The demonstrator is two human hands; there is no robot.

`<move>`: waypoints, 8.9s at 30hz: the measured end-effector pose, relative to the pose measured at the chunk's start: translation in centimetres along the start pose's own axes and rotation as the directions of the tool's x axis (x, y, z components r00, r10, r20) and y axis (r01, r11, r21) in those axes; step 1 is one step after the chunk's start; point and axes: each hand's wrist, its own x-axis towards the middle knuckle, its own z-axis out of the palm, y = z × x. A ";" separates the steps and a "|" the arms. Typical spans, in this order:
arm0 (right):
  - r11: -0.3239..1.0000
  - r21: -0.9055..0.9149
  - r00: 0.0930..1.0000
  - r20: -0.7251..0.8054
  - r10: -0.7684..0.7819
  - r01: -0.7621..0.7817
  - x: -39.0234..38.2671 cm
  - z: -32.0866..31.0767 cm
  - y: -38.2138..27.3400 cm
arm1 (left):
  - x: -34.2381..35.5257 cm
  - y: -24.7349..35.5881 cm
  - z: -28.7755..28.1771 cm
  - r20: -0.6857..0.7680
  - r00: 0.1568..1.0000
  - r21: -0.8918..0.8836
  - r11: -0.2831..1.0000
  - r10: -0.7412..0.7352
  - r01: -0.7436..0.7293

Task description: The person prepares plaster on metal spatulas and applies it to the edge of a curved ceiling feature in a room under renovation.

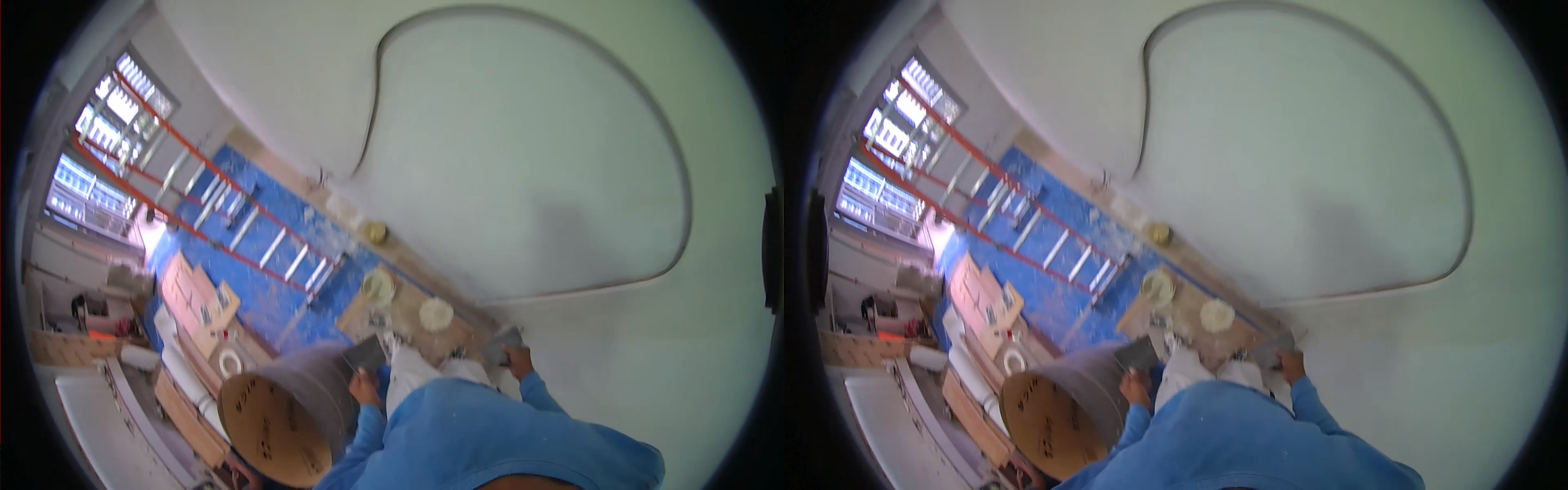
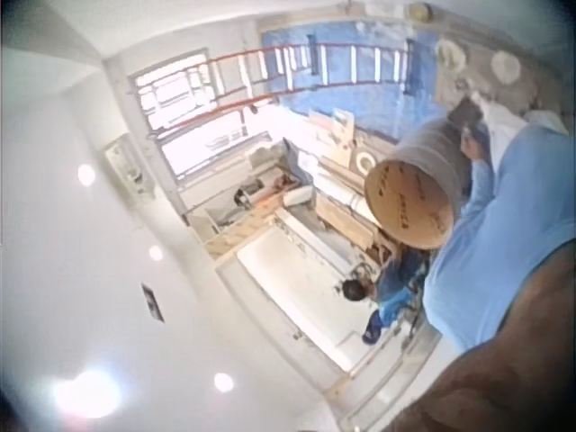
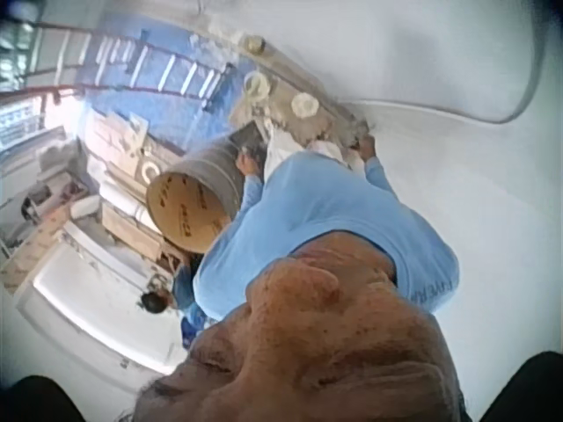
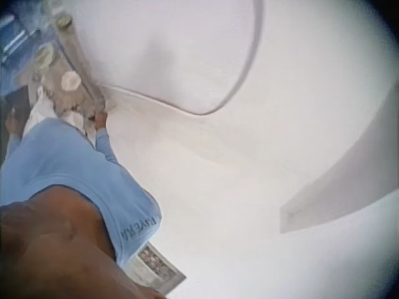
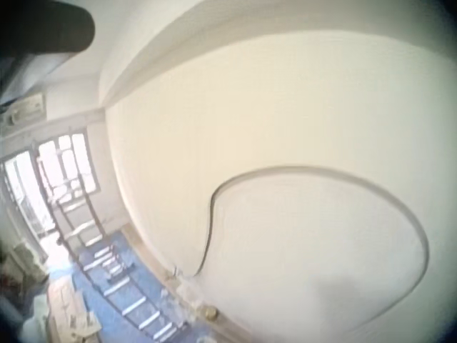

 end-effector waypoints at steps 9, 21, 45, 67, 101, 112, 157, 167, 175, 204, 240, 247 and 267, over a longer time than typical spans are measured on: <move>0.984 -0.179 0.980 0.200 0.020 0.017 3.5 23.0 -9.6 | 11.5 11.3 -0.7 0.157 0.986 -0.138 0.987 -0.060 0.082; 0.482 -0.447 0.599 0.769 -0.224 0.754 4.2 33.9 -16.9 | 13.1 12.9 9.8 0.460 0.802 -0.292 0.789 -0.381 0.541; 0.254 -0.439 0.501 0.660 -0.559 0.862 2.6 32.5 -22.7 | 11.2 18.0 19.2 0.618 0.743 -0.198 0.965 0.258 -0.170; 0.461 -0.589 0.742 0.437 -0.509 0.664 4.7 31.2 -24.3 | 6.0 24.7 20.3 0.719 0.563 0.290 0.561 0.406 -0.775; -0.122 -0.163 0.011 0.637 -0.771 0.979 0.2 36.1 -25.9 | 9.0 19.7 15.5 0.986 -0.015 -0.056 0.410 0.167 0.910; 0.874 0.150 0.776 0.546 0.316 -0.461 6.5 27.5 -25.6 | 6.5 21.7 15.1 0.495 0.869 -0.450 0.854 -0.005 0.261; 0.375 -0.478 0.608 0.638 -0.472 0.794 6.8 29.7 -22.8 | 6.5 23.2 18.4 0.335 0.830 0.029 0.876 0.446 -0.482; 0.856 -0.438 0.938 0.318 -0.140 0.276 16.7 32.1 -16.2 | 4.4 12.4 7.7 0.359 0.912 0.500 0.784 0.200 -0.369; 0.951 0.241 0.976 0.147 0.161 -0.193 28.9 29.1 -2.7 | 7.0 -7.1 0.5 0.065 0.875 0.182 0.868 -0.480 0.463; 0.906 0.145 0.905 -0.101 0.414 -0.398 55.6 11.9 36.4 | 12.3 -9.1 -0.5 0.130 0.849 0.687 0.664 -0.512 0.294; 0.911 -0.367 0.982 -0.057 0.179 -0.187 41.8 20.4 19.3 | 9.6 -11.0 0.1 -0.035 0.834 0.290 0.793 -0.551 0.536; 0.884 -0.449 0.991 -0.039 0.126 -0.130 45.2 24.6 15.9 | 9.4 -11.2 0.6 -0.080 0.844 0.291 0.798 -0.530 0.528; 0.989 0.136 0.982 0.172 -0.078 0.055 62.7 48.3 -0.4 | 9.4 -9.8 2.6 -0.147 0.832 0.151 0.819 -0.535 0.553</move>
